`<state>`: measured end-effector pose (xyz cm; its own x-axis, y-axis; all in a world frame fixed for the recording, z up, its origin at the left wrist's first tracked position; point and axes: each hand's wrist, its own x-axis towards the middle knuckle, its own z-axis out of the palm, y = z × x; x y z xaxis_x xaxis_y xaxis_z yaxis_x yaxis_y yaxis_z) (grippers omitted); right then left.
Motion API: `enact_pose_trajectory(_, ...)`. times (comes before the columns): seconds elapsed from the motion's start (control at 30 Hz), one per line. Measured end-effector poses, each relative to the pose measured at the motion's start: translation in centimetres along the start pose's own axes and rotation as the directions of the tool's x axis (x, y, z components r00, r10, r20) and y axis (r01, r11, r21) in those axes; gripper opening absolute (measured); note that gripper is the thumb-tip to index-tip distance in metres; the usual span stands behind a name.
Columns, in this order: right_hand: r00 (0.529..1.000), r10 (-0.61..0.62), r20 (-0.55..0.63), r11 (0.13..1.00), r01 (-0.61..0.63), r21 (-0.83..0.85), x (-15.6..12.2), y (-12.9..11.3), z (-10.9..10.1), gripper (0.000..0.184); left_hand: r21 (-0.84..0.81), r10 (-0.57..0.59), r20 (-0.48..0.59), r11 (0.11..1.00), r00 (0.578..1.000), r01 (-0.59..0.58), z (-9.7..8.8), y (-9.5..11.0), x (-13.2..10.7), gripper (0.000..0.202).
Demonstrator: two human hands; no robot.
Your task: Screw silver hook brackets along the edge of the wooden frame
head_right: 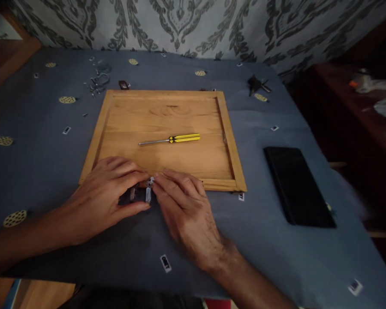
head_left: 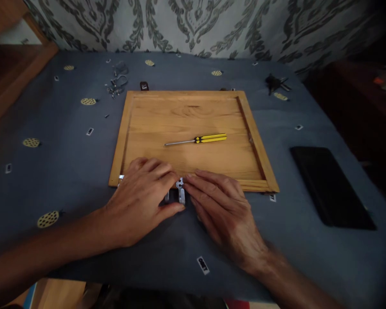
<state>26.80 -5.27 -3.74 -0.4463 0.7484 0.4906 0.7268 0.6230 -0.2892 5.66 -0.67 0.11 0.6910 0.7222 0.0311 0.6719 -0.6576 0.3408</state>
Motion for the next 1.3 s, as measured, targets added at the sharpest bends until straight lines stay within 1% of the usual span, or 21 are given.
enact_pose_trajectory(0.2, 0.999, -0.028, 0.039, 0.999, 0.027, 0.022, -0.2, 0.1, 0.1, 0.035, 0.000, 0.018, -0.023, 1.000, 1.000, -0.018, 0.0, -0.1, -0.1, 0.031)
enact_pose_trajectory(0.5, 0.997, -0.052, 0.060, 0.999, 0.052, -0.003, -0.2, 0.2, 0.1, 0.028, -0.013, 0.009, -0.005, 1.000, 1.000, -0.009, -0.1, 0.0, 0.0, 0.027)
enact_pose_trajectory(0.63, 0.997, -0.034, 0.071, 0.999, 0.035, -0.025, -0.3, 0.1, -0.1, 0.026, -0.005, -0.003, 0.000, 1.000, 1.000, 0.003, -0.1, 0.0, 0.0, 0.025)
enact_pose_trajectory(0.8, 0.996, -0.024, 0.082, 0.999, 0.027, -0.042, -0.3, 0.1, -0.3, 0.028, 0.000, 0.007, 0.008, 1.000, 1.000, -0.007, -0.1, -0.1, 0.0, 0.025)
enact_pose_trajectory(0.97, 0.997, -0.024, 0.076, 0.998, 0.028, -0.050, -0.2, 0.0, -0.3, 0.025, -0.009, 0.005, 0.015, 1.000, 1.000, -0.005, -0.2, -0.1, 0.1, 0.027)
enact_pose_trajectory(1.17, 0.995, -0.027, 0.096, 0.997, 0.033, -0.062, -0.1, -0.1, -0.4, 0.025, 0.003, -0.005, 0.043, 1.000, 0.999, 0.005, -0.2, 0.0, 0.1, 0.027)
enact_pose_trajectory(1.23, 0.996, -0.026, 0.085, 0.998, 0.031, -0.057, -0.1, -0.1, -0.4, 0.026, -0.001, 0.004, 0.026, 1.000, 1.000, -0.004, -0.5, -0.1, 0.1, 0.030)
enact_pose_trajectory(1.3, 0.997, -0.031, 0.075, 0.998, 0.035, -0.055, -0.1, 0.0, -0.3, 0.026, -0.010, 0.010, -0.028, 1.000, 1.000, -0.010, -1.2, -0.4, 0.0, 0.032)
